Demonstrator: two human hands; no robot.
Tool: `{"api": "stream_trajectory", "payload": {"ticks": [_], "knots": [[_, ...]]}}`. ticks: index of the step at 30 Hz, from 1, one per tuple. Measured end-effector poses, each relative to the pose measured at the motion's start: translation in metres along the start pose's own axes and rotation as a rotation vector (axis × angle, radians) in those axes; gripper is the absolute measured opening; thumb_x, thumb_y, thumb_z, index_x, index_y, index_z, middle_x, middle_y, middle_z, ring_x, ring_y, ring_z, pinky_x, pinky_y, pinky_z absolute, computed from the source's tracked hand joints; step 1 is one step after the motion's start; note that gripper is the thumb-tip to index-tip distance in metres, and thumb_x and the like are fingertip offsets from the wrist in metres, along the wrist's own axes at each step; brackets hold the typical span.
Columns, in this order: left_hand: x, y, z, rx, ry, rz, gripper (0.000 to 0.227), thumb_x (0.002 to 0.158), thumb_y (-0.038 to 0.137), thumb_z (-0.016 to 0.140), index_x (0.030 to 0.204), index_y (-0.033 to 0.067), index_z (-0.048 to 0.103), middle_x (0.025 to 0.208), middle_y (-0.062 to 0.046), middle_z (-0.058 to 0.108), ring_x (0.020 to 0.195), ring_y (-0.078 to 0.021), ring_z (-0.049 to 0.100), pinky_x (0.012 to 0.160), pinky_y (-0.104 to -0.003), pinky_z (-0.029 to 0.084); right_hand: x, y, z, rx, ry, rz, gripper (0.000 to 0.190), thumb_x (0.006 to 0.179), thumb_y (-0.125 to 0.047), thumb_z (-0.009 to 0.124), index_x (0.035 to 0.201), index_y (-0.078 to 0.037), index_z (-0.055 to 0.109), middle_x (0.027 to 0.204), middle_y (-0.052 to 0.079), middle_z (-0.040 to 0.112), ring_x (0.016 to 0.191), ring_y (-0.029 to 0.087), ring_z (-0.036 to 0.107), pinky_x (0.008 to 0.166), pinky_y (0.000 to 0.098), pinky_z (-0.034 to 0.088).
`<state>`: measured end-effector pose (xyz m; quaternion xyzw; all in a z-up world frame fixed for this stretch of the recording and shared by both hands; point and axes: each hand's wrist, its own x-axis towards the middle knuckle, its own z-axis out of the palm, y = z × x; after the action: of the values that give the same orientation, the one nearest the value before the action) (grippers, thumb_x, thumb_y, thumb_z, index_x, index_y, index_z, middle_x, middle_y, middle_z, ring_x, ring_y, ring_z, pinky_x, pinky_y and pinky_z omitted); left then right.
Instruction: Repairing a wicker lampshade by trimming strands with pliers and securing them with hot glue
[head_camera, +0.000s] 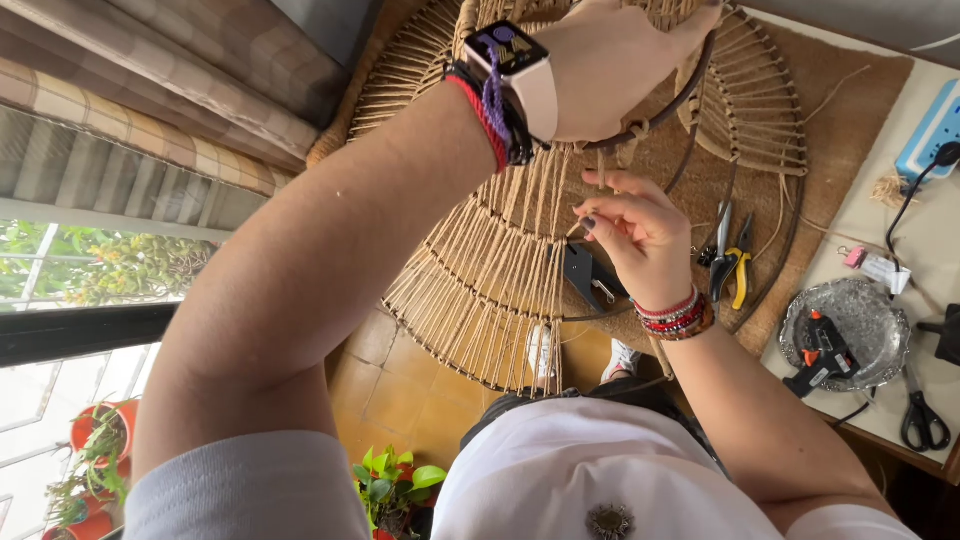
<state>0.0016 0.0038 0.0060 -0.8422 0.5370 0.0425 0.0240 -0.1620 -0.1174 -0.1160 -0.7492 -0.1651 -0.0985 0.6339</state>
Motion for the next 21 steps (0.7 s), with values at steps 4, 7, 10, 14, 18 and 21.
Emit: {"api": "stream_trajectory", "payload": {"ticks": [4, 7, 10, 14, 18, 21], "knots": [[0.006, -0.002, 0.011, 0.024, -0.036, -0.049, 0.093, 0.093, 0.007, 0.073, 0.161, -0.0013, 0.01, 0.055, -0.003, 0.052, 0.045, -0.0183, 0.051, 0.036, -0.036, 0.036, 0.002, 0.001, 0.006, -0.009, 0.057, 0.0, 0.012, 0.098, 0.011, 0.066, 0.108, 0.005, 0.07, 0.123, 0.022, 0.063, 0.104, 0.021, 0.07, 0.072, 0.0252, 0.066], [0.005, -0.003, 0.012, 0.014, -0.03, -0.059, 0.097, 0.092, 0.014, 0.075, 0.162, 0.0042, 0.008, 0.06, -0.005, 0.051, 0.048, -0.0206, 0.048, 0.034, -0.039, 0.031, 0.002, 0.004, 0.007, -0.172, 0.084, -0.06, 0.013, 0.101, 0.01, 0.066, 0.106, 0.002, 0.073, 0.111, 0.019, 0.072, 0.061, 0.015, 0.067, 0.057, 0.0195, 0.057], [-0.019, 0.01, -0.005, -0.139, 0.037, -0.055, 0.085, 0.091, -0.002, 0.063, 0.161, 0.0031, 0.016, 0.061, 0.0, 0.052, 0.045, -0.0134, 0.046, 0.034, -0.035, 0.034, 0.001, 0.006, 0.005, -0.187, 0.103, -0.089, 0.013, 0.104, 0.008, 0.066, 0.107, -0.002, 0.074, 0.093, 0.013, 0.072, 0.06, 0.012, 0.066, 0.054, 0.0175, 0.053], [-0.082, 0.069, 0.001, -0.148, 0.745, -0.199, 0.022, 0.099, 0.007, 0.059, 0.12, 0.0086, 0.059, 0.075, -0.005, 0.065, 0.063, -0.0219, 0.056, 0.051, -0.037, 0.042, -0.009, 0.01, -0.004, -0.171, 0.038, -0.142, 0.013, 0.101, 0.006, 0.066, 0.098, -0.005, 0.075, 0.09, 0.01, 0.074, 0.055, 0.007, 0.059, 0.048, 0.0158, 0.046], [-0.105, 0.118, 0.076, -0.765, 0.787, -0.587, 0.03, 0.104, 0.029, 0.058, 0.102, 0.0067, 0.077, 0.069, -0.007, 0.074, 0.03, -0.0024, 0.045, 0.03, -0.017, 0.035, -0.01, 0.01, -0.012, -0.155, -0.005, -0.207, 0.008, 0.093, -0.007, 0.074, 0.097, -0.005, 0.08, 0.087, 0.017, 0.076, 0.049, 0.016, 0.064, 0.042, 0.0244, 0.047], [-0.091, 0.13, 0.107, -1.077, 0.737, -0.659, 0.024, 0.098, 0.027, 0.071, 0.106, 0.0058, 0.079, 0.077, -0.014, 0.078, 0.033, -0.0062, 0.049, 0.032, -0.022, 0.035, -0.015, -0.001, -0.021, -0.118, -0.063, -0.127, 0.009, 0.086, 0.005, 0.075, 0.088, -0.002, 0.079, 0.083, 0.018, 0.075, 0.068, 0.028, 0.073, 0.057, 0.033, 0.055]]}}
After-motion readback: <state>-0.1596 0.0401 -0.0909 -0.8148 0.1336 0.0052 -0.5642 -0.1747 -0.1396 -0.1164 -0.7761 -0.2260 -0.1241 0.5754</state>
